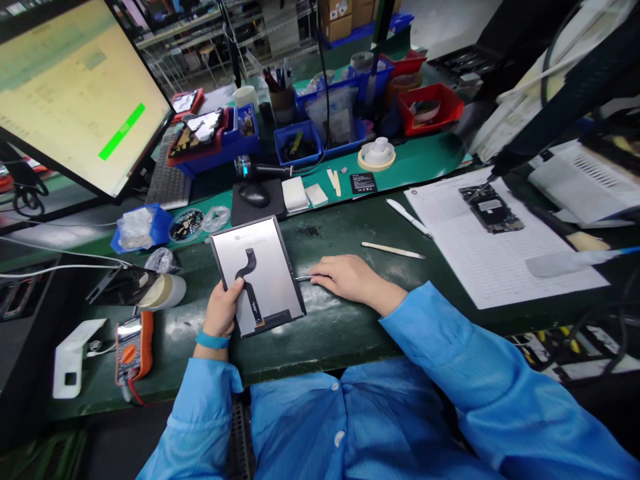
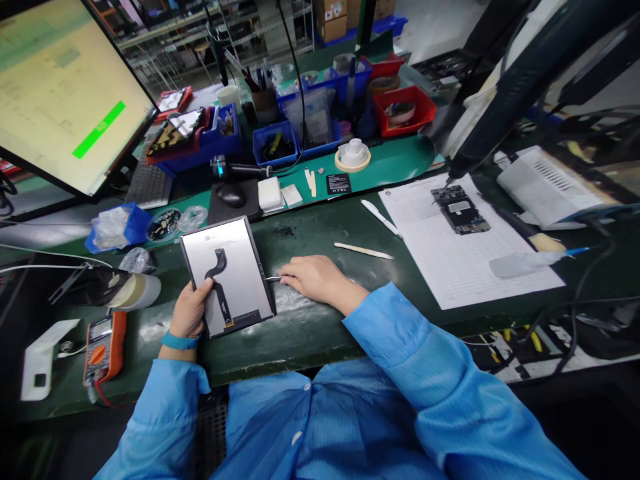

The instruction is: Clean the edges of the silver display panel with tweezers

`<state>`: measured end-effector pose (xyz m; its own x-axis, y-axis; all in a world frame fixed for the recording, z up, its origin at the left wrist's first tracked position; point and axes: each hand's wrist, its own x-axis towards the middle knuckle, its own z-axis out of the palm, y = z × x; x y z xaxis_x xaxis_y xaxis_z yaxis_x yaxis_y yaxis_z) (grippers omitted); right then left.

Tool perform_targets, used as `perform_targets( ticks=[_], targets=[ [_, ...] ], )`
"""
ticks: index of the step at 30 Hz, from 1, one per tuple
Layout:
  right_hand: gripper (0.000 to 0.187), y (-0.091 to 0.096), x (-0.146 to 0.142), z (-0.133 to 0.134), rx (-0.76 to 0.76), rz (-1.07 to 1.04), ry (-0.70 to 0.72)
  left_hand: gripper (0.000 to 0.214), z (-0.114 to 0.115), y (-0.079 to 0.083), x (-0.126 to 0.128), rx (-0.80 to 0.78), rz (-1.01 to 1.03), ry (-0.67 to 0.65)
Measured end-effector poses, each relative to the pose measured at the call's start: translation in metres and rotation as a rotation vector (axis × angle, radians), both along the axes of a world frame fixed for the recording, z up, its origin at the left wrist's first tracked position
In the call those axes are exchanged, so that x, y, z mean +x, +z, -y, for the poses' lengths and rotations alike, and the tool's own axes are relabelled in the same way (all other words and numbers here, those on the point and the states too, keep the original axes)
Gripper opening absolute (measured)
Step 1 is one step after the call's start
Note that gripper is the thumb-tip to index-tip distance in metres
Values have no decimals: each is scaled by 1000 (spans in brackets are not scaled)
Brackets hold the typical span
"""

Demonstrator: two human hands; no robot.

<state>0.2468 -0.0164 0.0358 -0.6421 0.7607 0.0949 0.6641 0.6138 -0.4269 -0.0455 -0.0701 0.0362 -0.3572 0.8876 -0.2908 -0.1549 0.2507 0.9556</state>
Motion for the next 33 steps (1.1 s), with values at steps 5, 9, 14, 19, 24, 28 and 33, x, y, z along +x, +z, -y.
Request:
perform_targets(
  ticks=[5, 9, 14, 19, 24, 28, 33],
  targets=[
    [22, 0, -1, 0, -24, -37, -9, 67, 0, 0, 0, -12, -9, 6],
    [20, -2, 0, 0, -36, -48, -9, 67, 0, -2, 0, -13, -4, 10],
    [23, -2, 0, 0, -6, -33, 2, 67, 1, 0, 0, -17, -12, 13],
    [20, -2, 0, 0, -28, -52, 1, 65, 0, 0, 0, -9, -2, 12],
    [24, -1, 0, 0, 6, -16, 7, 65, 0, 0, 0, -10, -8, 13],
    [20, -1, -1, 0, -48, -51, -10, 65, -1, 0, 0, -15, 4, 24],
    [19, -1, 0, 0, -3, -23, 11, 65, -1, 1, 1, -21, -6, 23]
  ],
)
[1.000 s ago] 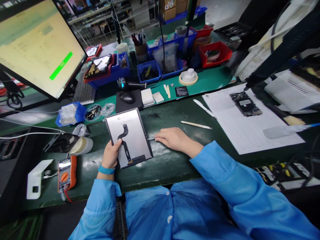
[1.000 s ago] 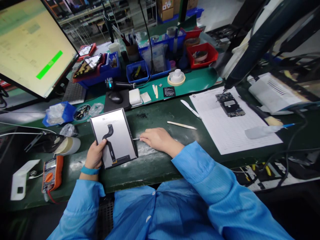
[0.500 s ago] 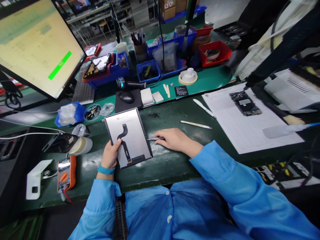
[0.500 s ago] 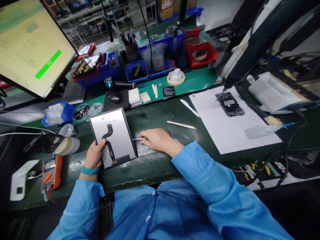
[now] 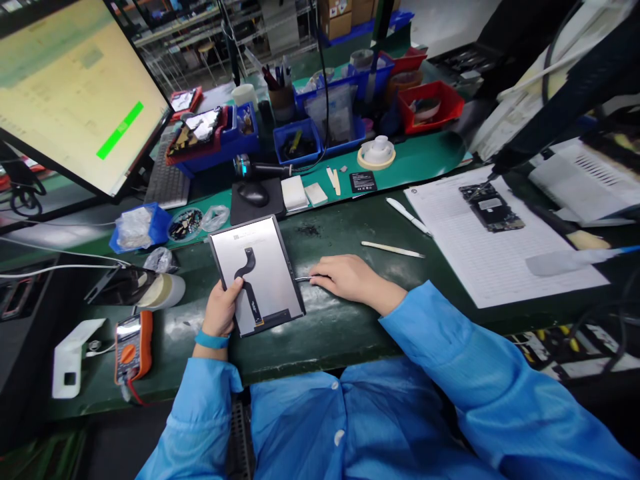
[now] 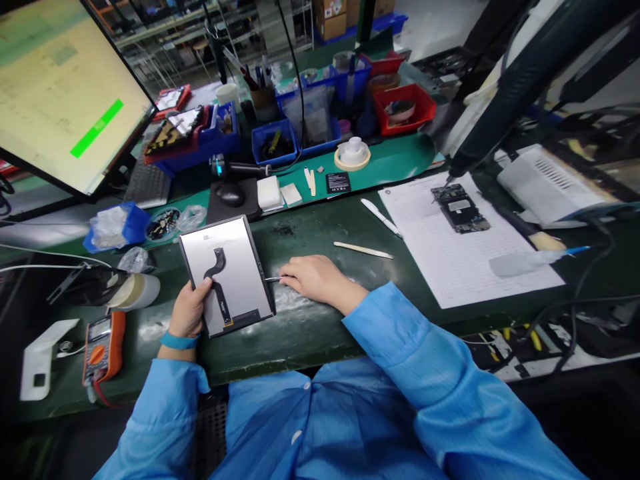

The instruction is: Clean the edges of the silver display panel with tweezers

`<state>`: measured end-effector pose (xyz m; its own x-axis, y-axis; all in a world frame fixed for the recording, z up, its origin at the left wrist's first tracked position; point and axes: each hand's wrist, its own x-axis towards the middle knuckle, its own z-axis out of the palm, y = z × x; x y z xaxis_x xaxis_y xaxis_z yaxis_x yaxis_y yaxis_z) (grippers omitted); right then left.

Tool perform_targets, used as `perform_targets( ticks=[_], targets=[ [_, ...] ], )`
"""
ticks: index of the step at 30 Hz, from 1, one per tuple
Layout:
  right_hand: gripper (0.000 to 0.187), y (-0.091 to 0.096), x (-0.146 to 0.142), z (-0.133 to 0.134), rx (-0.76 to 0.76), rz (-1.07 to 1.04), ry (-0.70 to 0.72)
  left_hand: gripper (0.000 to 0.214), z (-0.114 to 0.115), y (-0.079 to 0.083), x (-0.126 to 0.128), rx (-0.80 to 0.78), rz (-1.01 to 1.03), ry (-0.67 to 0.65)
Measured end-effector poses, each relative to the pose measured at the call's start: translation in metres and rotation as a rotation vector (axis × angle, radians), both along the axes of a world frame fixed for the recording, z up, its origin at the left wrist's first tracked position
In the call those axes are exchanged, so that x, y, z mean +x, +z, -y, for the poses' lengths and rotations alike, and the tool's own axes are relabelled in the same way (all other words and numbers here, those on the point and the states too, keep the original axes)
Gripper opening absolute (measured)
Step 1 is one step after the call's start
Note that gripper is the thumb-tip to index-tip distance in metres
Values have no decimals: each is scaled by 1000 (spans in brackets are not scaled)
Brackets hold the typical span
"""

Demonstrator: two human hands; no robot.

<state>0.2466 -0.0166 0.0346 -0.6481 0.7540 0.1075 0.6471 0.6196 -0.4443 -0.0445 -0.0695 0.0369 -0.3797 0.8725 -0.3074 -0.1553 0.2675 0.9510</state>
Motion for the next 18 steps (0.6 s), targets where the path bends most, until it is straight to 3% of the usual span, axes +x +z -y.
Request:
perform_targets(
  ticks=[18],
  targets=[
    [21, -2, 0, 0, -10, -11, -1, 64, 1, 1, 1, 2, -2, -2]
  ],
)
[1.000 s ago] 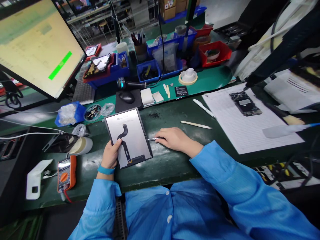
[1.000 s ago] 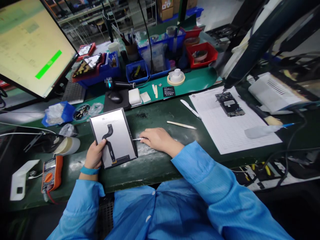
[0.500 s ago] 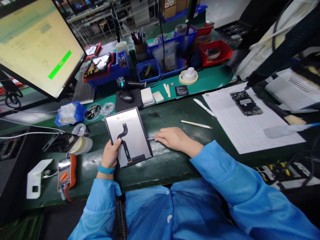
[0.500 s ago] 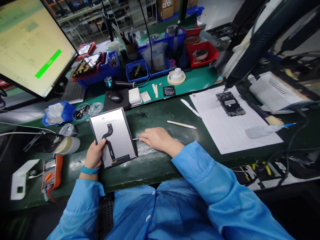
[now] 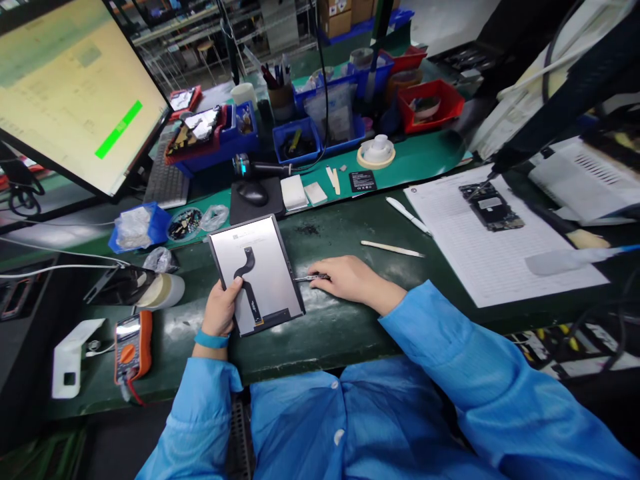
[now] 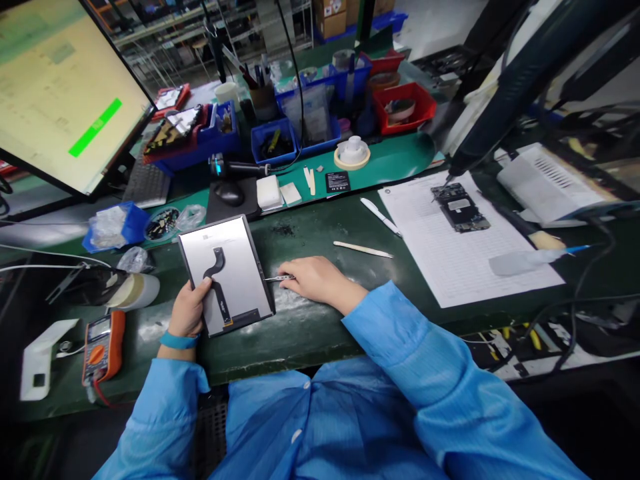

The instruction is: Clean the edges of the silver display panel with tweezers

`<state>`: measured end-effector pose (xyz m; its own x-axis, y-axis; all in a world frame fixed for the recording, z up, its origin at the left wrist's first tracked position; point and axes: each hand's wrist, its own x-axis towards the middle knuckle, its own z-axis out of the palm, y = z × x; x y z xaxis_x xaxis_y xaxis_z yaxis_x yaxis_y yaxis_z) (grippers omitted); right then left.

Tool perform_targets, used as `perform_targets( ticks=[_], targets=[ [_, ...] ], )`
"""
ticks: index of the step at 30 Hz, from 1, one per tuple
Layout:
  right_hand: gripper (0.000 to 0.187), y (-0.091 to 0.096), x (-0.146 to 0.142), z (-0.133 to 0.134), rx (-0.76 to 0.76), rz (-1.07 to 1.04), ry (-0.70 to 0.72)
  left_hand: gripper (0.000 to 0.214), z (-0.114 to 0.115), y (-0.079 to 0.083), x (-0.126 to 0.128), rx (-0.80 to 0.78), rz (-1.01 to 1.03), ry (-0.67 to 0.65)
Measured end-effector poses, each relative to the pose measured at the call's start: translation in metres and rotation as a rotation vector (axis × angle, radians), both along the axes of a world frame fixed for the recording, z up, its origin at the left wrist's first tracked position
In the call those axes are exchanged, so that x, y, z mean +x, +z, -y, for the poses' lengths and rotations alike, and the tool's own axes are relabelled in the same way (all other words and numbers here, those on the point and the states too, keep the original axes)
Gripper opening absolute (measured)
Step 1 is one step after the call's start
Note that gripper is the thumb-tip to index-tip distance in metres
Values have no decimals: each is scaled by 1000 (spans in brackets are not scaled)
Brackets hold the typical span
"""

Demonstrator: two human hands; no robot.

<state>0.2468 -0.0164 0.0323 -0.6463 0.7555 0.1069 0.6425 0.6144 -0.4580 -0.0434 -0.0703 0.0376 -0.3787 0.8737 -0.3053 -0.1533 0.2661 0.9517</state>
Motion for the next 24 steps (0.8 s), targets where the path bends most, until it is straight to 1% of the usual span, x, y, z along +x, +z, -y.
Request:
perform_targets(
  ticks=[6, 12, 15, 17, 19, 24],
  targets=[
    [25, 3, 0, 1, 31, 42, 10, 62, 1, 0, -1, 4, 0, 4],
    [21, 3, -1, 1, -31, 8, 5, 64, -1, 1, 1, -9, 5, 8],
    [20, 4, 0, 1, -4, 29, 17, 65, 0, 1, 1, 1, 10, 0],
    [23, 5, 0, 1, 11, 43, 18, 64, 0, 0, 0, 3, 8, -4],
    [25, 5, 0, 2, 3, 52, 11, 65, 0, 0, 0, -1, 4, -1],
    [23, 2, 0, 1, -17, 9, 14, 66, -1, 0, 0, 1, 11, 12]
  ],
)
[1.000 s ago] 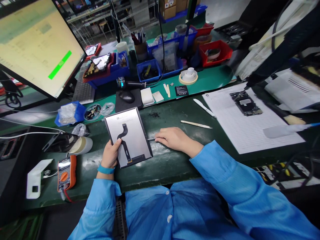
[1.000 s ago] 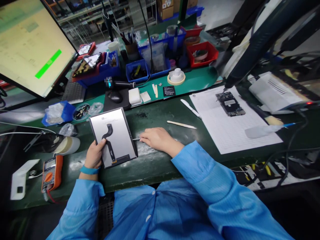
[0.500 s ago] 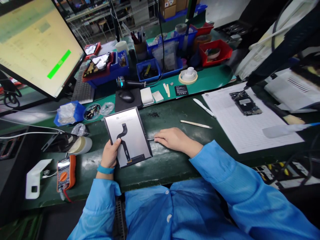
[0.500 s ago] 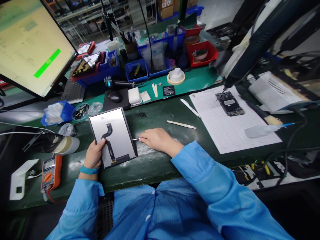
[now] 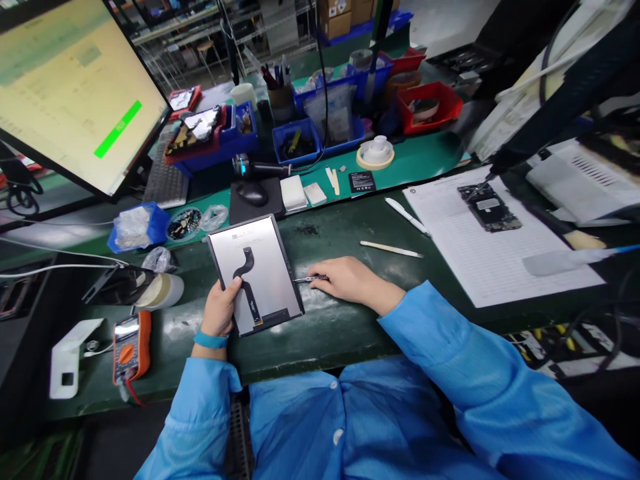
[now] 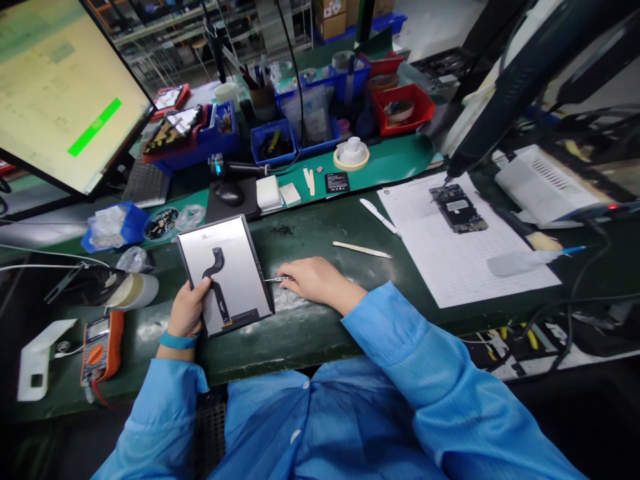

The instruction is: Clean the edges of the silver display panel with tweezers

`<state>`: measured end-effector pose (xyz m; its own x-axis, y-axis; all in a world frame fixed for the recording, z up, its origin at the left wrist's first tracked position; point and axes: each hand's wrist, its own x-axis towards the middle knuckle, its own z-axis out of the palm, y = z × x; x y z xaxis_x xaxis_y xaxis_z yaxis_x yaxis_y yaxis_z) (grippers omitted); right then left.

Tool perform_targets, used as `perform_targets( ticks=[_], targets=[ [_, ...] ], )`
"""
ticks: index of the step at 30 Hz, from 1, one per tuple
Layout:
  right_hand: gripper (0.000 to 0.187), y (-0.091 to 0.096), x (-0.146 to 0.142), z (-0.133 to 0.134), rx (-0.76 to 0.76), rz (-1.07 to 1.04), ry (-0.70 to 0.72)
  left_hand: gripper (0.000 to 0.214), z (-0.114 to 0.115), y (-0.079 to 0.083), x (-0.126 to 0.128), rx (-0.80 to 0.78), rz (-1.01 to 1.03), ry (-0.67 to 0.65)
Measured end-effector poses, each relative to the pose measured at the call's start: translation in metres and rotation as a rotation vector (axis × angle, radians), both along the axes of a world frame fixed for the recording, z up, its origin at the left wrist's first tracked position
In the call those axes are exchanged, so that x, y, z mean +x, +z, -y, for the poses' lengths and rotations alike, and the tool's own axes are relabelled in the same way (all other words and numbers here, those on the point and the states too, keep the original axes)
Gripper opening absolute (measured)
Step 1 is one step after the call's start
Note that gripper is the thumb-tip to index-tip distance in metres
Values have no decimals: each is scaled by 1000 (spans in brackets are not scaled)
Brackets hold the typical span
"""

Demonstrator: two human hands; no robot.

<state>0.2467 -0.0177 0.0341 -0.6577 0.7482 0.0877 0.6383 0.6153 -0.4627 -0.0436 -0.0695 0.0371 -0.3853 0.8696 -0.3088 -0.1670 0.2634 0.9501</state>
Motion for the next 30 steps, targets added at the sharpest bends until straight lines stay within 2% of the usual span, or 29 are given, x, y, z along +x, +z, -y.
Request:
perform_targets(
  ticks=[5, 10, 14, 17, 22, 30],
  targets=[
    [25, 1, 0, 0, 42, 35, 11, 64, 0, 0, -1, 6, 16, 14],
    [22, 1, -1, 0, -28, -34, -1, 63, -1, 0, -2, -5, 47, 24],
    [19, -1, 0, 0, 3, -29, 19, 61, -1, 2, -1, -9, 65, 39],
    [24, 0, 1, 0, 31, -24, 13, 59, 0, 4, 0, -5, 70, 49],
    [24, 0, 0, 0, -20, -50, -1, 58, -1, 4, 0, 1, 91, 61],
    [26, 1, 0, 0, 51, 5, 7, 58, -1, 3, 0, -3, 77, 57]
  ],
)
